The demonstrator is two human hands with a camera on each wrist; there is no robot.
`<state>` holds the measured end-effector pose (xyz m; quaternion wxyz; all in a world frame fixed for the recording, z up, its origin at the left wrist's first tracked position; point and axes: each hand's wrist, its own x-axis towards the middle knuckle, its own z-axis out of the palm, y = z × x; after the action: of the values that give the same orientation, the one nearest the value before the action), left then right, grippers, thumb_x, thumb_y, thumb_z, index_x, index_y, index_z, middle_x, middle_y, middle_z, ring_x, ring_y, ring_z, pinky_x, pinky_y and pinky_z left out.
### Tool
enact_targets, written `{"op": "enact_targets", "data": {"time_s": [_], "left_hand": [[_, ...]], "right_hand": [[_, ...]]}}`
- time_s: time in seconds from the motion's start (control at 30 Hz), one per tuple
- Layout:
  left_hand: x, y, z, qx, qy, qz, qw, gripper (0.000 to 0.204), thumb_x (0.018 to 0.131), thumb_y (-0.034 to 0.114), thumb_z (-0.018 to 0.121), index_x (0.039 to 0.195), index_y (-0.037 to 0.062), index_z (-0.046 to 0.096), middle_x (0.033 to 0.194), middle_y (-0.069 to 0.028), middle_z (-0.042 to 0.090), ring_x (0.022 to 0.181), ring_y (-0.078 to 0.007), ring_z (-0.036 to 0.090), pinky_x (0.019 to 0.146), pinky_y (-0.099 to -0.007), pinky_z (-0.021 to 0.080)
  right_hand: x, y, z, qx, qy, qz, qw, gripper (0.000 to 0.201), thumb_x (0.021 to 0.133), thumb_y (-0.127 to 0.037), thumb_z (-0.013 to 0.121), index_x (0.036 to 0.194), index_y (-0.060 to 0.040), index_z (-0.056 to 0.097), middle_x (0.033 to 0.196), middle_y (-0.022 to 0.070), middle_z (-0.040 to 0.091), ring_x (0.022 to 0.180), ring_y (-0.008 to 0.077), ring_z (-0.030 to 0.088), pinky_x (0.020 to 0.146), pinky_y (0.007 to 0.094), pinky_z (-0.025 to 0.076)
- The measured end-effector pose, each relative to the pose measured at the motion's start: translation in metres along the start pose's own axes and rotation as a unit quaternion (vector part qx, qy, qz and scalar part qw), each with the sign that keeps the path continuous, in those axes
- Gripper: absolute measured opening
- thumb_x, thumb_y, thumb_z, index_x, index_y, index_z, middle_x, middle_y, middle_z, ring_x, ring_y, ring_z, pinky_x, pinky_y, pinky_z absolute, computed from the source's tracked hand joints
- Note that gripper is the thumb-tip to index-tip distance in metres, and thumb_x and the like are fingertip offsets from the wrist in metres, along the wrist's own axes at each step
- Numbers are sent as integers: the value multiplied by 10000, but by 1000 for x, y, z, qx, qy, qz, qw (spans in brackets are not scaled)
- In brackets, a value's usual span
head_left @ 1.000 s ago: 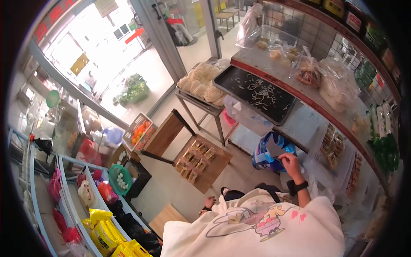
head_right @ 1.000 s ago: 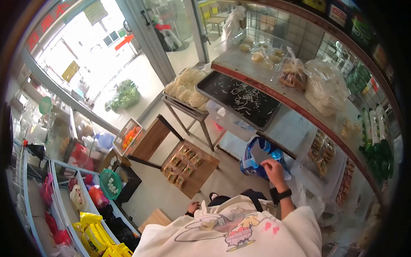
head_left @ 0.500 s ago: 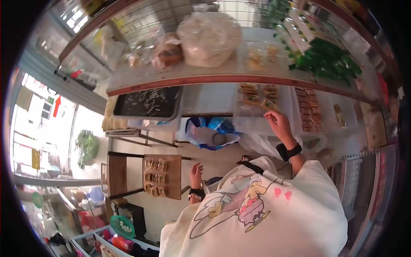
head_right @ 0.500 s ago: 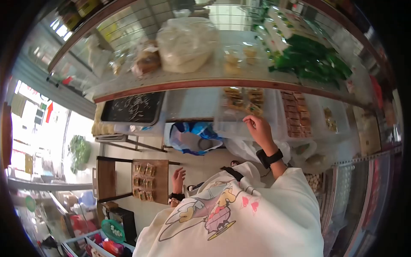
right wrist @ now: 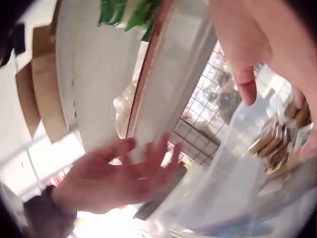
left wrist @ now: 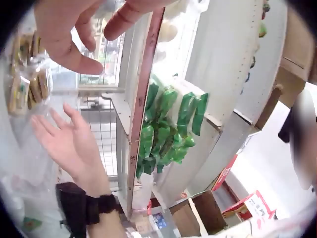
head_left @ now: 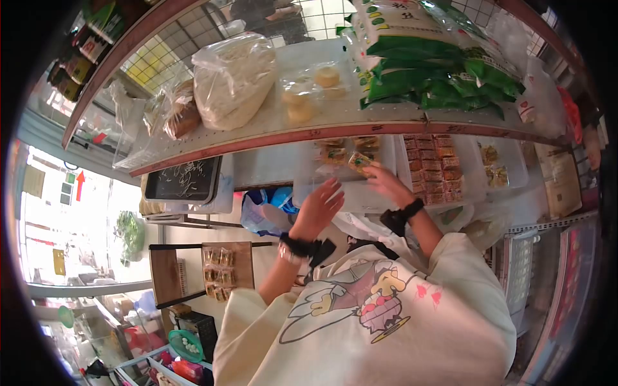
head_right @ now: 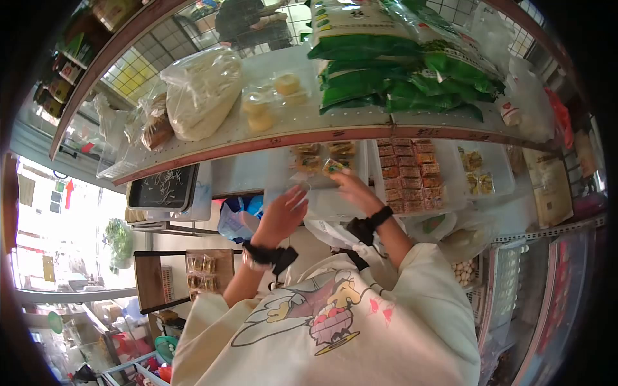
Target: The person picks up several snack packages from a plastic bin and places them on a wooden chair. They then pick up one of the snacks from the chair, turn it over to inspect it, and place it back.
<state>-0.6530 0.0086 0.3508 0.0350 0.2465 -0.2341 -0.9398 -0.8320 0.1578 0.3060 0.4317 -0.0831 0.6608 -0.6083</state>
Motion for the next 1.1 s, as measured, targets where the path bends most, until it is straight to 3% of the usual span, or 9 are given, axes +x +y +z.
{"op": "enact_targets", "data": {"time_s": [0.1, 0.37, 0.43, 0.53, 0.57, 0.6, 0.7, 0.83, 1.1], "left_hand": [[81, 6, 2, -6, -3, -83, 997, 283, 809, 198, 541, 1049, 50, 516, 1070, -53, 495, 999, -236, 467, 856, -350, 413], [182, -32, -8, 355, 45, 95, 929, 277, 764, 204, 547, 994, 50, 537, 946, -54, 546, 910, -235, 522, 803, -369, 427], [202, -15, -3, 459, 9, 207, 864, 288, 758, 199, 539, 999, 41, 545, 894, -59, 575, 866, -229, 550, 789, -360, 437], [284, -19, -103, 589, -73, 129, 795, 278, 764, 167, 517, 985, 13, 583, 952, -89, 593, 850, -199, 569, 722, -319, 462], [280, -20, -115, 637, -191, 106, 740, 288, 750, 234, 568, 981, 63, 587, 977, -71, 585, 907, -218, 549, 778, -320, 459], [211, -1, -7, 505, 144, -148, 838, 340, 663, 159, 636, 986, 68, 583, 971, -89, 569, 890, -229, 551, 749, -294, 468], [212, -9, -58, 594, -176, 228, 751, 243, 800, 160, 523, 999, 50, 610, 878, -64, 600, 731, -147, 576, 622, -289, 455], [110, 13, -15, 564, -58, 152, 809, 270, 890, 114, 422, 1149, 89, 496, 1037, -16, 556, 928, -124, 539, 713, -270, 454], [-60, -34, -22, 303, 102, 161, 934, 361, 886, 134, 452, 1235, 40, 441, 996, -10, 549, 812, -80, 516, 683, -204, 428]], "right_hand": [[36, 55, -15, -242, -101, -336, 905, 577, 706, -10, 644, 1214, -62, 374, 1240, 126, 412, 1081, 242, 460, 883, 337, 401], [83, 82, -23, -286, 45, -297, 910, 502, 638, 142, 447, 1116, -8, 428, 1107, 145, 496, 1069, 301, 463, 905, 335, 374], [129, 94, -19, 403, -75, 39, 911, 483, 630, 146, 393, 1095, 24, 432, 1062, 151, 507, 1027, 295, 486, 881, 319, 383], [66, 43, -2, 206, -13, -56, 977, 475, 645, 133, 408, 1110, 37, 423, 979, 136, 522, 946, 237, 518, 855, 271, 383], [52, 38, 0, 5, 6, -159, 987, 468, 650, 128, 416, 1110, 39, 420, 971, 128, 520, 928, 213, 520, 845, 258, 383], [53, 42, -7, -92, -2, -191, 977, 452, 653, 123, 449, 1092, 18, 428, 955, 112, 514, 906, 172, 511, 826, 254, 392], [61, 59, -17, -261, 8, -312, 913, 448, 663, 107, 503, 1088, -15, 435, 953, 106, 500, 878, 161, 499, 799, 267, 407], [5, -7, 9, 162, 60, -5, 985, 400, 808, -147, 508, 1201, -97, 455, 1043, -9, 501, 1022, 98, 424, 830, 283, 388], [-83, -4, 64, 9, -46, -96, 994, 423, 863, -154, 489, 1259, -52, 383, 1143, 55, 503, 1001, 111, 473, 825, 233, 374]]}}
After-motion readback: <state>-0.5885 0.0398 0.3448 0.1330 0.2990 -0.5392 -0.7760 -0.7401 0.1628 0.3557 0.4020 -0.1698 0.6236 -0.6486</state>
